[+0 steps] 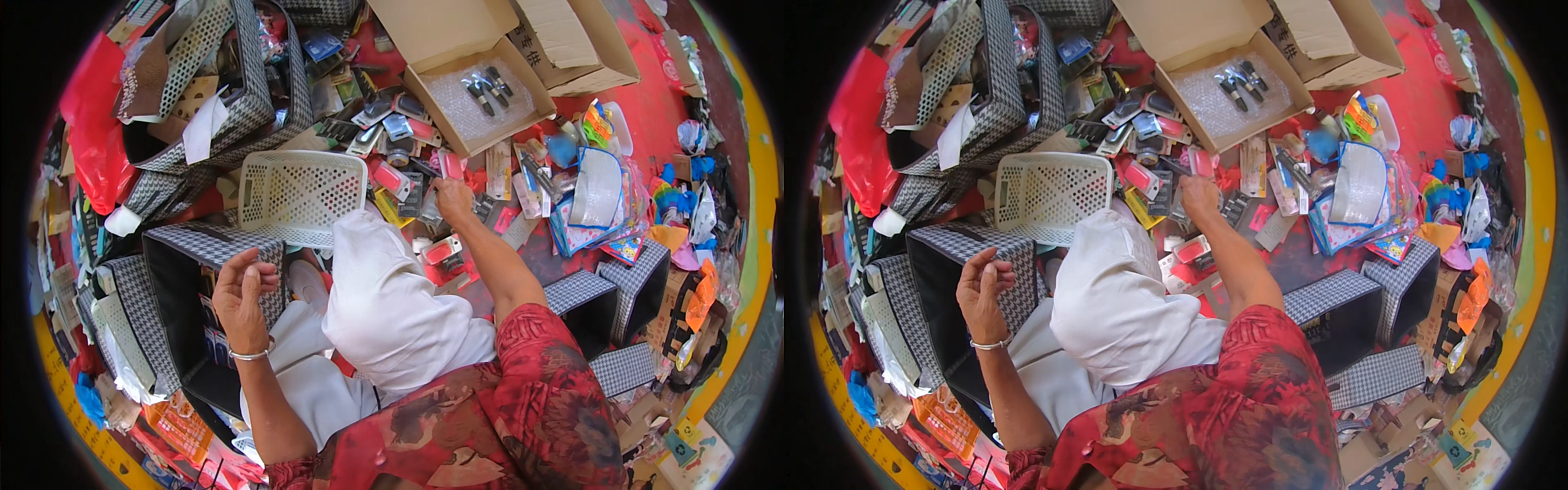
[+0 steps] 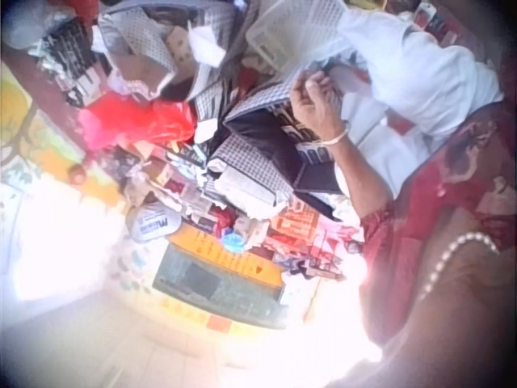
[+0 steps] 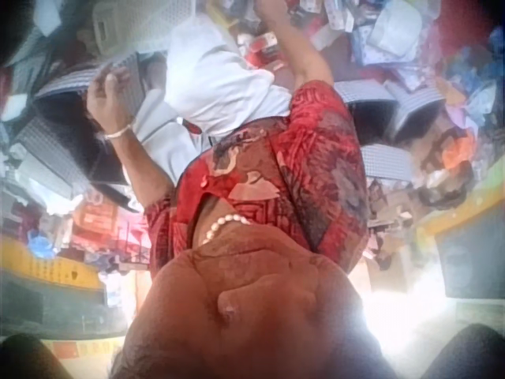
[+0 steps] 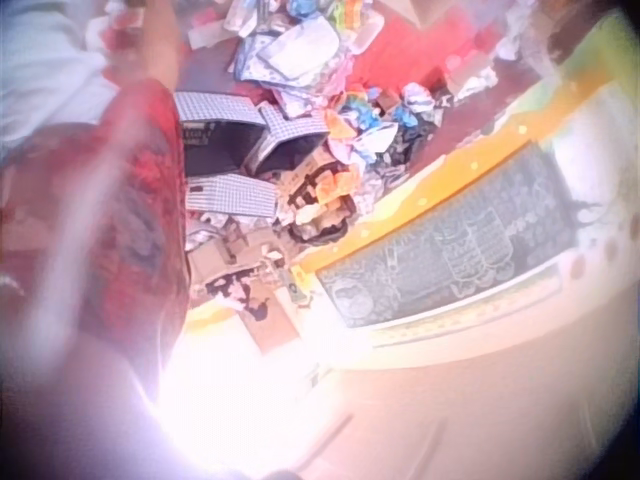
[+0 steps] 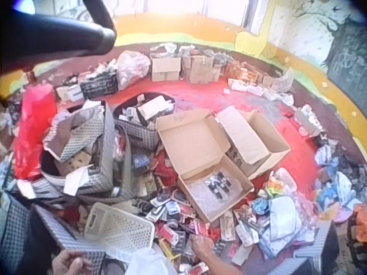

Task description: The person sits on the floor and repeatedly picks up small packaged items from a black basket. They wipe each item with a cloth and place it back into the basket. The person handles multiple items one at a time in a repetitive cycle.

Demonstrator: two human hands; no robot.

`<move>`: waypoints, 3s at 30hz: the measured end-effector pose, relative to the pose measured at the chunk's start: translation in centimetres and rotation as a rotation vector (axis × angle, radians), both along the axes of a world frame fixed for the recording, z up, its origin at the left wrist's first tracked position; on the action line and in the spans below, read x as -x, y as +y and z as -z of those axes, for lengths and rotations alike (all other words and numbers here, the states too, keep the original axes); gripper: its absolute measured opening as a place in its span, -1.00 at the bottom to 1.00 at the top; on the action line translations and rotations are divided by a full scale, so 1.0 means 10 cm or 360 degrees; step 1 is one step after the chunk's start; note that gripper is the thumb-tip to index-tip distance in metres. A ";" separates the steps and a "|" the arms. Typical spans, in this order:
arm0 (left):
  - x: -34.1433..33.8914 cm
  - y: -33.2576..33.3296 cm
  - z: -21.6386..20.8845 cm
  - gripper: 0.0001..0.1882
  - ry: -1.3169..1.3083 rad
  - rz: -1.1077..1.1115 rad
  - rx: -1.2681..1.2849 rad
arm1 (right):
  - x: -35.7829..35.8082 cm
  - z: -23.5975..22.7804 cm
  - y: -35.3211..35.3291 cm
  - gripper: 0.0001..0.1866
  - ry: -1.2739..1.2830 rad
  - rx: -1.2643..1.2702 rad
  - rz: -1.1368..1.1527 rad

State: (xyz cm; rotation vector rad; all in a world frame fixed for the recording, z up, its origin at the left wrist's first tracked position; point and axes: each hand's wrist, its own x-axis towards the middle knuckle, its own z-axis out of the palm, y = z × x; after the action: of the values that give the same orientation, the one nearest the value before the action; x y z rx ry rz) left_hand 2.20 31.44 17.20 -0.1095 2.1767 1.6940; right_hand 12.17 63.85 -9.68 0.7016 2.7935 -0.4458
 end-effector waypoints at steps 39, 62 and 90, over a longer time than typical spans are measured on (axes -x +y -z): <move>0.55 -0.37 -0.24 -0.44 -0.0166 -0.0293 -0.2493 | 1.23 -3.67 -2.04 -0.83 0.1140 0.0921 -0.0589; 0.58 0.04 -0.32 -0.78 -0.0452 -0.0890 -0.1418 | 2.26 -3.11 -1.60 -0.54 0.0157 0.1873 -0.0199; 0.51 -0.22 -0.23 -0.51 -0.0557 -0.0358 -0.2085 | 1.81 -3.64 -2.17 -0.78 0.1600 0.1239 -0.0635</move>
State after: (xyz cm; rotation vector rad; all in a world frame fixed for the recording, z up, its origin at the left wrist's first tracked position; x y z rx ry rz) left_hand -2.87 29.28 19.52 -0.2564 0.5483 2.6026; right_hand -5.91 42.15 26.72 -0.3732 2.9552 -2.0702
